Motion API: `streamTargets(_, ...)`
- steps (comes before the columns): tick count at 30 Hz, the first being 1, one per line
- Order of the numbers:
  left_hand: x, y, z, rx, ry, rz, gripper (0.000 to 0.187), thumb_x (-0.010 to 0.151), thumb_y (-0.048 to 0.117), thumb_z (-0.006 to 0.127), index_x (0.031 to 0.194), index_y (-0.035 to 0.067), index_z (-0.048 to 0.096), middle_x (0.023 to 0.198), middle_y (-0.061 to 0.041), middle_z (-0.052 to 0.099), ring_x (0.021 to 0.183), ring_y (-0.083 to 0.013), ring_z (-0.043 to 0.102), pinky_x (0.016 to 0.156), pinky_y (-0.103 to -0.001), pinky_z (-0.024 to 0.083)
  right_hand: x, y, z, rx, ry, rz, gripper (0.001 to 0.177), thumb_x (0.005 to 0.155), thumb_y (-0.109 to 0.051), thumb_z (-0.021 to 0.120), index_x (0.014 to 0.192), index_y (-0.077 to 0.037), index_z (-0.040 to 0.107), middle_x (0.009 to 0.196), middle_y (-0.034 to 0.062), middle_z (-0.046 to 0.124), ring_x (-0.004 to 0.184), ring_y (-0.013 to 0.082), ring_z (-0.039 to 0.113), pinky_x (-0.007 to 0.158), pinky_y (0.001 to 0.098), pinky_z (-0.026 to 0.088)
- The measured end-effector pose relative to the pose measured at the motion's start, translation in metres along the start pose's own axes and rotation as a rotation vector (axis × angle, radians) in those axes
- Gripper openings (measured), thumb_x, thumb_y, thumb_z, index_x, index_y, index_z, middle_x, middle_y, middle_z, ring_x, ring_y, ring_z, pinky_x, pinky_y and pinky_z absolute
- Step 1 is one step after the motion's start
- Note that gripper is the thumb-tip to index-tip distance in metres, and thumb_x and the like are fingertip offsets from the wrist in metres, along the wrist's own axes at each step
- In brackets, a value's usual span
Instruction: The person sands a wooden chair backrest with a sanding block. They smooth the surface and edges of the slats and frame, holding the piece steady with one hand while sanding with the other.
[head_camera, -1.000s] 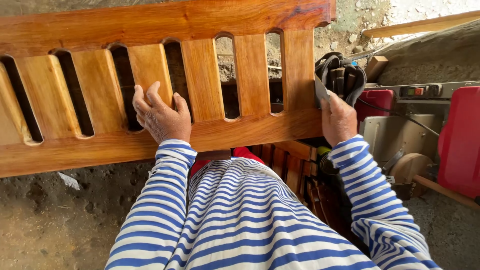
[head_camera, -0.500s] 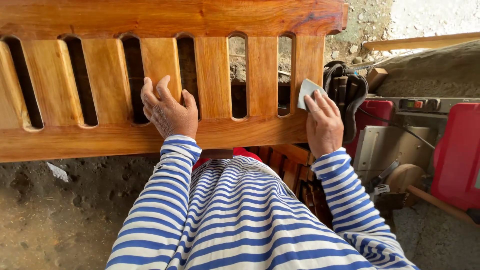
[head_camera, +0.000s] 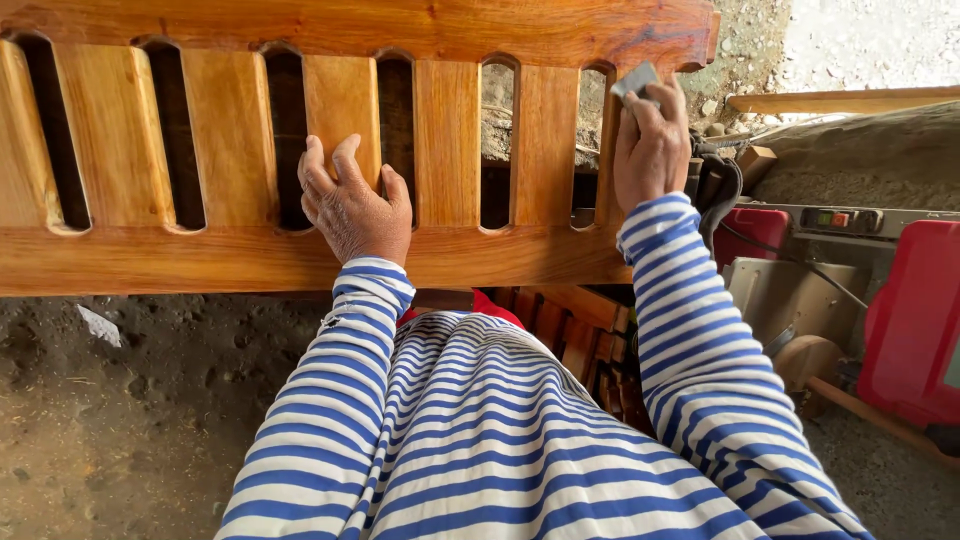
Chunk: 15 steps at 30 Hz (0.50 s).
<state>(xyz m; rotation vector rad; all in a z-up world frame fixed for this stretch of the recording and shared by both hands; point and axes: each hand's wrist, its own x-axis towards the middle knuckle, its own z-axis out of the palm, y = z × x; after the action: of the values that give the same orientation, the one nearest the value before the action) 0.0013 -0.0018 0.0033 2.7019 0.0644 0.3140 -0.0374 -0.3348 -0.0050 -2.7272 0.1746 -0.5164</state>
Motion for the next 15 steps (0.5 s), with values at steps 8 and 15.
streamTargets(8, 0.001, -0.006, 0.006, 0.05, 0.052, 0.026, 0.051, 0.081, 0.027, 0.076, 0.127, 0.02, 0.056, 0.142, -0.014, 0.042, 0.133, -0.0402, 0.045, 0.092, -0.051, 0.045, -0.093, -0.033, -0.035, 0.004, -0.024, -0.094, 0.012, 0.098, -0.004, 0.071, 0.109, 0.0, 0.075, 0.118, 0.0201, 0.068, 0.118, 0.0433, 0.064, 0.099, 0.048, 0.055)
streamTargets(15, -0.002, -0.009, 0.01, 0.053, 0.042, 0.037, 0.054, 0.08, 0.027, 0.077, 0.128, 0.021, 0.055, 0.143, -0.014, 0.039, 0.134, -0.0403, 0.043, 0.092, -0.051, 0.046, -0.032, 0.018, 0.011, -0.032, 0.053, -0.103, 0.016, 0.106, -0.007, 0.062, 0.118, -0.007, 0.072, 0.109, 0.0149, 0.061, 0.109, 0.0375, 0.061, 0.094, 0.0474, 0.052)
